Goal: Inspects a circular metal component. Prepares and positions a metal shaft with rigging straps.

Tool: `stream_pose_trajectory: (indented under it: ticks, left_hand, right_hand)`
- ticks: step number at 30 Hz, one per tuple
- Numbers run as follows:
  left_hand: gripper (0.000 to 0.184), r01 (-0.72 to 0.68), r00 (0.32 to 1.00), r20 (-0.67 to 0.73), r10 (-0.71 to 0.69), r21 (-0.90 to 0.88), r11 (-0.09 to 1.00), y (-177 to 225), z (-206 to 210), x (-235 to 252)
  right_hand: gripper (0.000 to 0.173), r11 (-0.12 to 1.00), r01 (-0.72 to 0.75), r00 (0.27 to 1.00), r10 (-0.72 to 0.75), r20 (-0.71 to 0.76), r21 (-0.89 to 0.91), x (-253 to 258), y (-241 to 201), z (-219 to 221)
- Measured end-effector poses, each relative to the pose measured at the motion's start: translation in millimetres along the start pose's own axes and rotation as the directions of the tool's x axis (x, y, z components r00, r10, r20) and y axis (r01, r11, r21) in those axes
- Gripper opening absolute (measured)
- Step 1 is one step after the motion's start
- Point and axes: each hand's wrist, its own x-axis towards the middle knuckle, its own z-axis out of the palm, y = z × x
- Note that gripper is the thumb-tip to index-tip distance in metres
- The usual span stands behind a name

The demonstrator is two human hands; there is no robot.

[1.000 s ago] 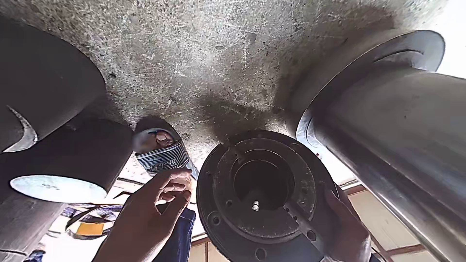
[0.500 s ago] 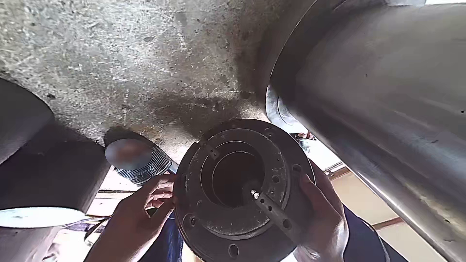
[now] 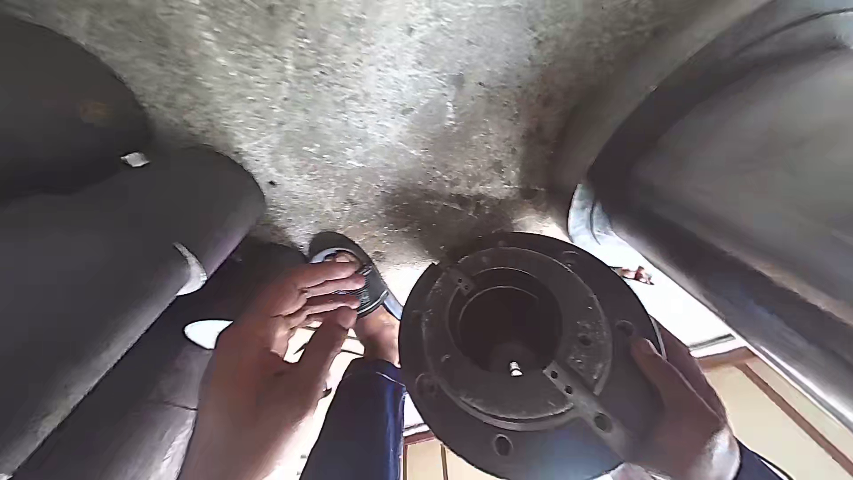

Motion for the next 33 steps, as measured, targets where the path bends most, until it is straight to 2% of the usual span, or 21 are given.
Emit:
stream_pose_trajectory:
  ticks: [3, 8, 11, 12, 15, 17, 18, 20, 22, 24, 29, 33]
  left_hand:
    - [0.033, 0.018, 1.000, 0.008, -0.018, -0.007, 1.000, -10.7, 5.3, -4.4]
    - [0.030, 0.125, 0.989, 0.089, -0.121, -0.048, 0.991, -40.4, 14.8, -8.1]
    - [0.034, 0.233, 0.950, 0.217, -0.226, -0.006, 0.973, -57.4, 11.4, -8.3]
    - [0.040, 0.280, 0.901, 0.324, -0.288, 0.070, 0.957, -59.8, 7.9, -8.7]
    - [0.064, 0.323, 0.670, 0.587, -0.455, 0.322, 0.890, -62.7, 11.1, -10.6]
    - [0.067, 0.311, 0.577, 0.681, -0.451, 0.327, 0.892, -62.7, 16.4, -14.3]
    - [0.060, 0.288, 0.571, 0.713, -0.407, 0.290, 0.913, -62.6, 20.9, -16.7]
    - [0.047, 0.233, 0.634, 0.711, -0.304, 0.198, 0.952, -65.8, 29.0, -20.2]
    - [0.044, 0.196, 0.719, 0.653, -0.239, 0.140, 0.971, -74.1, 30.7, -24.0]
    - [0.045, 0.194, 0.764, 0.606, -0.219, 0.109, 0.975, -82.7, 32.7, -29.4]
    - [0.046, 0.332, 0.794, 0.503, -0.342, 0.113, 0.937, -91.1, 38.5, -32.8]
    - [0.046, 0.423, 0.785, 0.477, -0.395, 0.051, 0.905, -100.8, 39.1, -33.2]
  right_hand:
    - [0.037, 1.000, 0.007, 1.000, -0.006, 0.016, -0.021, -0.1, -2.0, -0.5]
    - [0.036, 0.995, 0.058, 0.994, -0.051, 0.094, -0.076, 4.3, 1.4, -12.5]
    - [0.034, 0.992, 0.050, 0.997, -0.042, 0.072, -0.114, 0.9, -2.7, -7.5]
    - [0.032, 0.994, 0.050, 0.998, -0.046, 0.050, -0.095, -0.4, -1.8, -4.7]
    - [0.034, 0.998, 0.044, 0.997, -0.041, 0.063, -0.040, 1.6, 0.4, -6.8]
    - [0.035, 1.000, -0.003, 1.000, 0.003, 0.030, -0.015, -4.3, -3.0, 2.4]
    - [0.036, 1.000, -0.023, 1.000, 0.023, 0.015, -0.009, -7.8, -4.4, 2.7]
    - [0.042, 1.000, -0.016, 1.000, 0.016, -0.019, 0.019, -9.7, -2.7, 3.1]
    - [0.046, 1.000, -0.008, 0.999, 0.009, -0.044, 0.013, -13.6, 2.2, 6.2]
    - [0.047, 1.000, 0.005, 0.997, -0.006, -0.078, -0.017, -19.6, 3.5, 11.0]
    - [0.050, 0.998, 0.061, 0.987, -0.063, -0.147, -0.021, -39.4, 11.5, 23.5]
    - [0.053, 0.997, 0.077, 0.979, -0.080, -0.187, -0.021, -57.4, 17.5, 35.4]
